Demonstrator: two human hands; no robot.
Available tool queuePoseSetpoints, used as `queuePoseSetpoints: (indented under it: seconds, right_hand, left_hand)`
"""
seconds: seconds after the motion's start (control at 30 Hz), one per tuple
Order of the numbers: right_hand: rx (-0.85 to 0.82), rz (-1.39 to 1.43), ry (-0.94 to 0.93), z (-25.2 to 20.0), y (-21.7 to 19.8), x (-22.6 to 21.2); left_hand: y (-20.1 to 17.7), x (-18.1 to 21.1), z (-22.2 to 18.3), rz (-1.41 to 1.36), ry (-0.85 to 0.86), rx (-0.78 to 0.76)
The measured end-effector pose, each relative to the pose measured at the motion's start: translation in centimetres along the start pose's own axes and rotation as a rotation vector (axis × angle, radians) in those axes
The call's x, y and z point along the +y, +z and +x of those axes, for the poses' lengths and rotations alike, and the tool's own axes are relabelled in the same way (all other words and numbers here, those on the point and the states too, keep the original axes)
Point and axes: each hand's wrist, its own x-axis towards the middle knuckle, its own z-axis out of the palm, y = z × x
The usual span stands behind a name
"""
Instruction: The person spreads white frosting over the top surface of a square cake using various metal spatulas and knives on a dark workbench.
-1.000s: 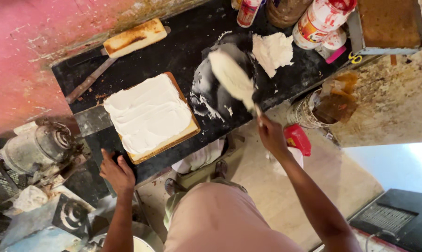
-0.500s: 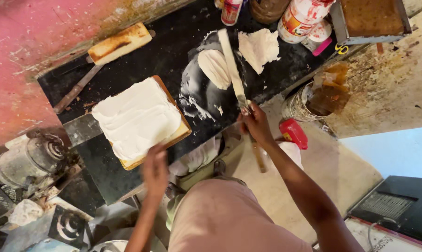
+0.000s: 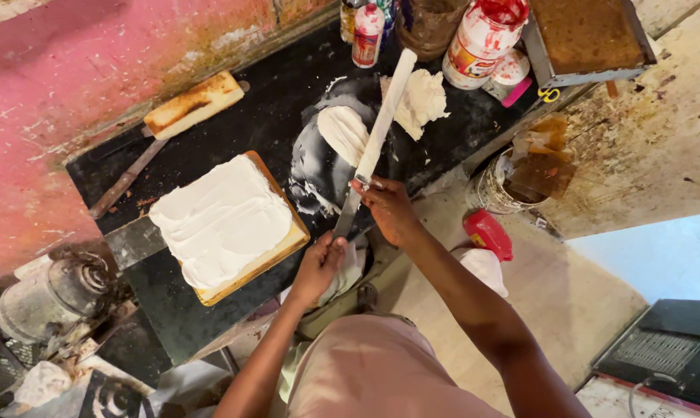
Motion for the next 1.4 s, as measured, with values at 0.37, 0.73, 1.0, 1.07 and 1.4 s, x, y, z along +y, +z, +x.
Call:
queuePoseSetpoints:
  seconds: [0.37,0.73,1.0,1.07,1.4]
  right_hand:
    - [0.041,0.093,-0.107,4.0,-2.0,-1.5]
    - [0.024,0.329,-0.482,13.7,-8.9,-10.4]
    - [0.355,-1.271,-0.443,10.6,-10.7,-4.0]
    - [0.212,-1.316,-0.532,4.4,-10.0,-1.0]
    - [-0.177,-0.408,-0.07,-2.4,7.2,4.4]
  left_hand:
    - [-1.7,-0.8,-3.0,0.081,0.004,-0.017]
    - [-3.1,-5.2,-7.3,0.262,0.006,0.163]
    - [-1.9,-5.9,-6.5,0.176,0.189,0.356]
    - [0.3,-6.2,-7.4,0.043,0.051,0.37]
    - [-0.5,0.1,-6.3,0.083,0.166,0.372]
